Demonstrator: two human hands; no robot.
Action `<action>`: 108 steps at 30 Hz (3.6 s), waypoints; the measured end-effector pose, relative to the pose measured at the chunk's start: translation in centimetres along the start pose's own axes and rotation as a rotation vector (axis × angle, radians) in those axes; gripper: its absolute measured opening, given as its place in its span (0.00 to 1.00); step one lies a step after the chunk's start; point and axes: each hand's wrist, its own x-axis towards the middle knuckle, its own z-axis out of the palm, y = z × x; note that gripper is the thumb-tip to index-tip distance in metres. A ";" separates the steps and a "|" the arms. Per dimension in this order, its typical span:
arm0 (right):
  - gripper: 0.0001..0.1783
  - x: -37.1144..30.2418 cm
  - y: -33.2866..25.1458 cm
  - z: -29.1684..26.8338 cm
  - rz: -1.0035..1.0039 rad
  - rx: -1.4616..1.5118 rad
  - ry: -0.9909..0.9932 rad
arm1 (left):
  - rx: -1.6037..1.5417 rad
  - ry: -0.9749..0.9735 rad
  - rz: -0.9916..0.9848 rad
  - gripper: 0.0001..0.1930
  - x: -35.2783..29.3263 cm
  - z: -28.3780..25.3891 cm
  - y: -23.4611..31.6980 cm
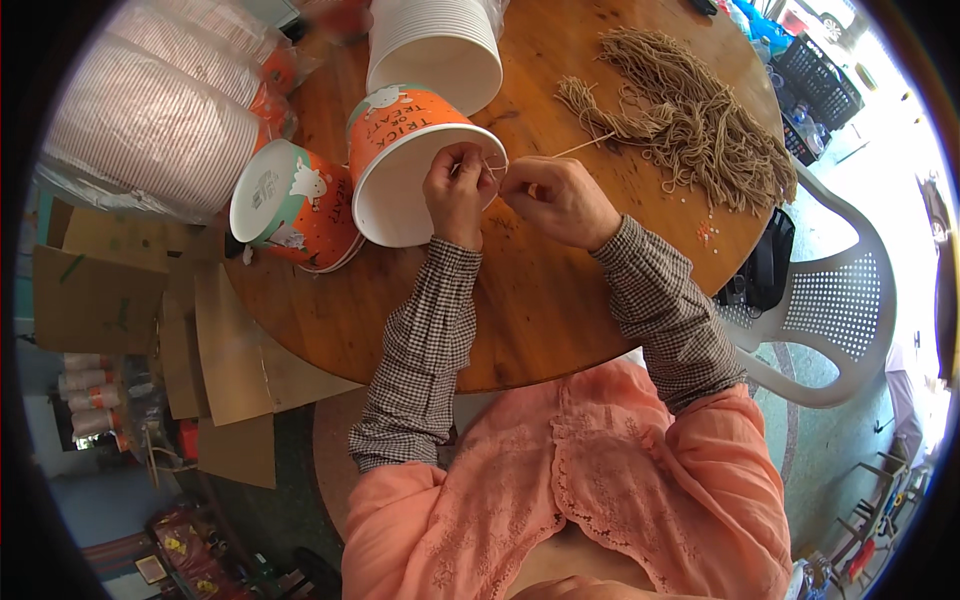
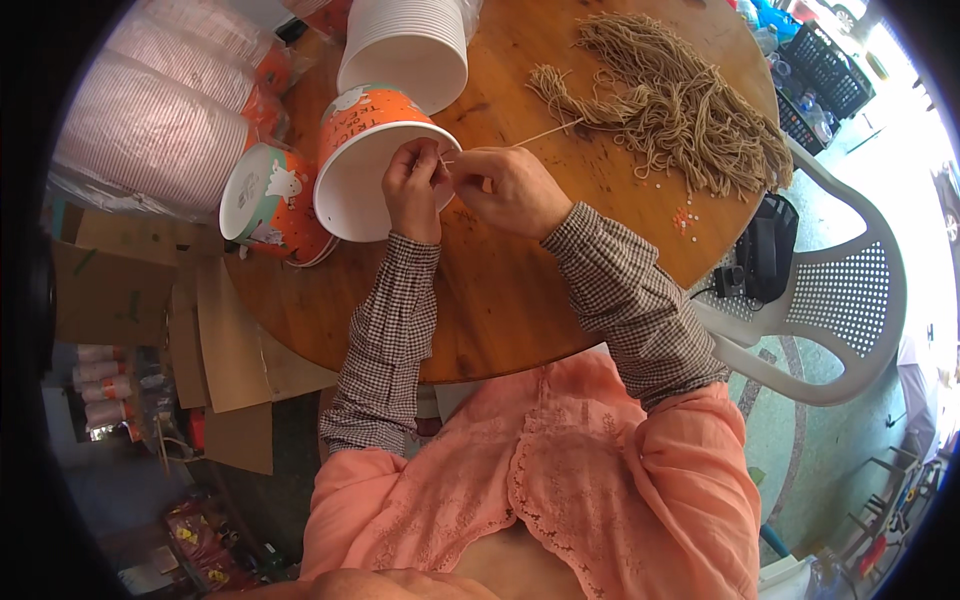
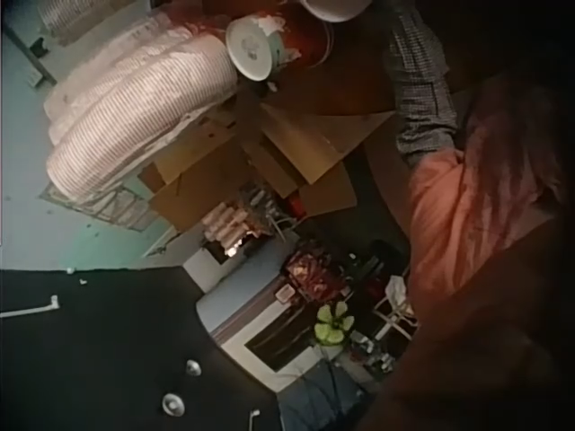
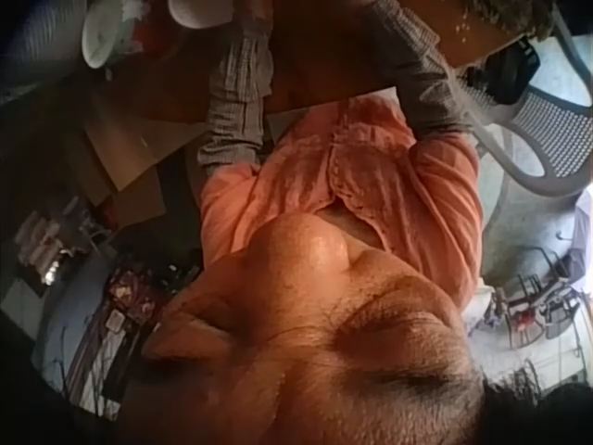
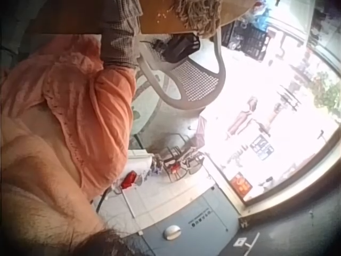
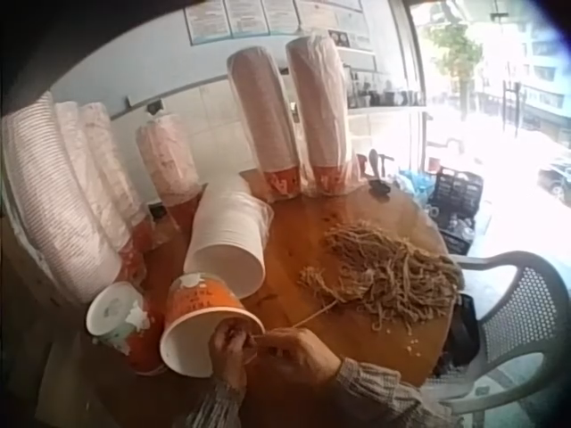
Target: Threading twine through small decorative buckets to create handles.
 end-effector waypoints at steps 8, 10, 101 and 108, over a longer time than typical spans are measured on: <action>0.04 0.1 0.2 0.6 0.090 0.068 0.163 | 0.292 0.117 0.301 0.10 0.1 -0.3 -0.5; 0.04 0.1 0.5 0.5 0.107 0.016 0.224 | 0.347 0.163 0.345 0.13 -0.9 -0.8 -0.3; 0.04 -7.2 -11.2 -4.2 -0.140 -0.019 0.349 | 0.695 -0.154 0.749 0.07 -10.6 -1.4 15.0; 0.04 -7.2 -12.2 -2.9 -0.265 -0.316 0.268 | 0.795 -0.217 0.907 0.24 -15.5 0.5 14.3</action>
